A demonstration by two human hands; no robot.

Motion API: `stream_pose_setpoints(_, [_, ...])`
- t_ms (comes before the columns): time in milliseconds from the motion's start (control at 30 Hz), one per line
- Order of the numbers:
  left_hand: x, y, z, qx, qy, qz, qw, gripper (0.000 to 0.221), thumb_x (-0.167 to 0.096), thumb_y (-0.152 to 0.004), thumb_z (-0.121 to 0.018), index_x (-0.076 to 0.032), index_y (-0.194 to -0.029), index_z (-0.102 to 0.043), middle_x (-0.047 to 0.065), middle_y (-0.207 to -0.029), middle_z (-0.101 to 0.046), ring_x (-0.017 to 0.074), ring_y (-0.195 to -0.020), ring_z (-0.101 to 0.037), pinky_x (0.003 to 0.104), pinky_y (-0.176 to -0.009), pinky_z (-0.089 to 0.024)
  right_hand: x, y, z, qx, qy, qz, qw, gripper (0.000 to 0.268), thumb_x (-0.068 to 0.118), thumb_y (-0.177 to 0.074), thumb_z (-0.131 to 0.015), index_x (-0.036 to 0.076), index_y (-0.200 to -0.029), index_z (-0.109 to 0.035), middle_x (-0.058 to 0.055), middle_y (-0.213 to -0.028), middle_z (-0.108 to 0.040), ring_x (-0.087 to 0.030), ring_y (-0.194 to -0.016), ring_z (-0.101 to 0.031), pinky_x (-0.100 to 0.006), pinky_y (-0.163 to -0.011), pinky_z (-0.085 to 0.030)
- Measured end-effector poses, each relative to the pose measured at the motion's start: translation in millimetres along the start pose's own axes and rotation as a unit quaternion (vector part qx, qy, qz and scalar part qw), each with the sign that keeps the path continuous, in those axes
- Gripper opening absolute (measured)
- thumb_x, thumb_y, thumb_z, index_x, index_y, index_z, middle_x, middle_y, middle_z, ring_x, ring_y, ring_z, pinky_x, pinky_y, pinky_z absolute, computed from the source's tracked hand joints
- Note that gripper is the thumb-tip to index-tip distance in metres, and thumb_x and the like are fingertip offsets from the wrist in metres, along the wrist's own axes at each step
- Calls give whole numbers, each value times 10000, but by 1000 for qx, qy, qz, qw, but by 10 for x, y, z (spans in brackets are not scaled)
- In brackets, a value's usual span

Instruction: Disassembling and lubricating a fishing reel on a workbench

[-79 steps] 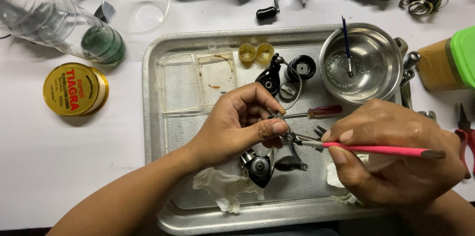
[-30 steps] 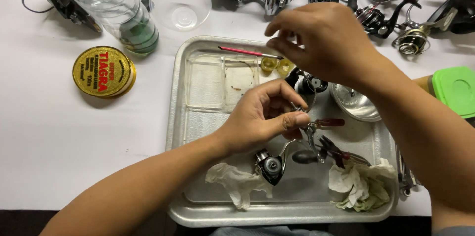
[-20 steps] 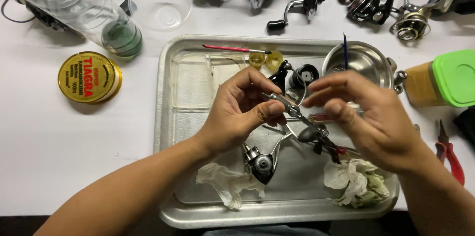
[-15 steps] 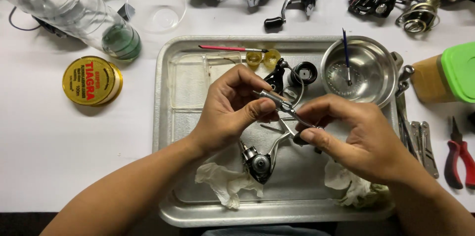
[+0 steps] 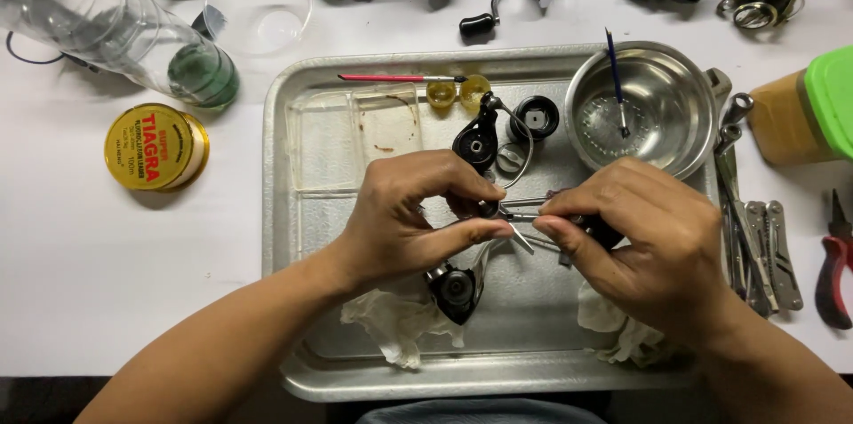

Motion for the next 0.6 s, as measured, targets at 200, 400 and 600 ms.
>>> stream_pose_setpoints(200, [86, 41, 22, -52, 214, 127, 967, 238, -58, -890, -792, -12, -1068, -641, 140, -993, -736, 200, -903, -767, 269, -825, -695, -68, 4, 21, -12, -39, -51, 998, 150, 111, -892, -754, -38, -892, -737, -137, -820, -746, -246, -696, -702, -358, -696, -540])
stream_pose_setpoints(400, [214, 120, -15, -90, 317, 180, 927, 228, -113, -948, -740, -52, -1114, -597, 139, -1055, -724, 180, -985, -720, 297, -892, -657, -97, 34, 0, 13, -71, -87, 994, 195, 108, -804, -838, -7, -940, -759, -134, -889, -780, -201, -736, -749, -297, -707, -594])
stream_pose_setpoints(600, [167, 80, -7, -70, 316, 175, 930, 249, -193, -977, -698, -64, -1079, -511, 216, -1133, -735, 184, -895, -713, 282, -820, -620, -179, 54, -2, 14, -93, -105, 990, 208, 137, -779, -863, -8, -869, -744, -135, -835, -764, -200, -720, -738, -273, -666, -600])
Point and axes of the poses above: each hand's wrist, its own y-axis away from the middle knuckle, its own z-axis out of the back of the hand, x = y × z, the point moved 3 cm from there along -y, towards the middle knuckle
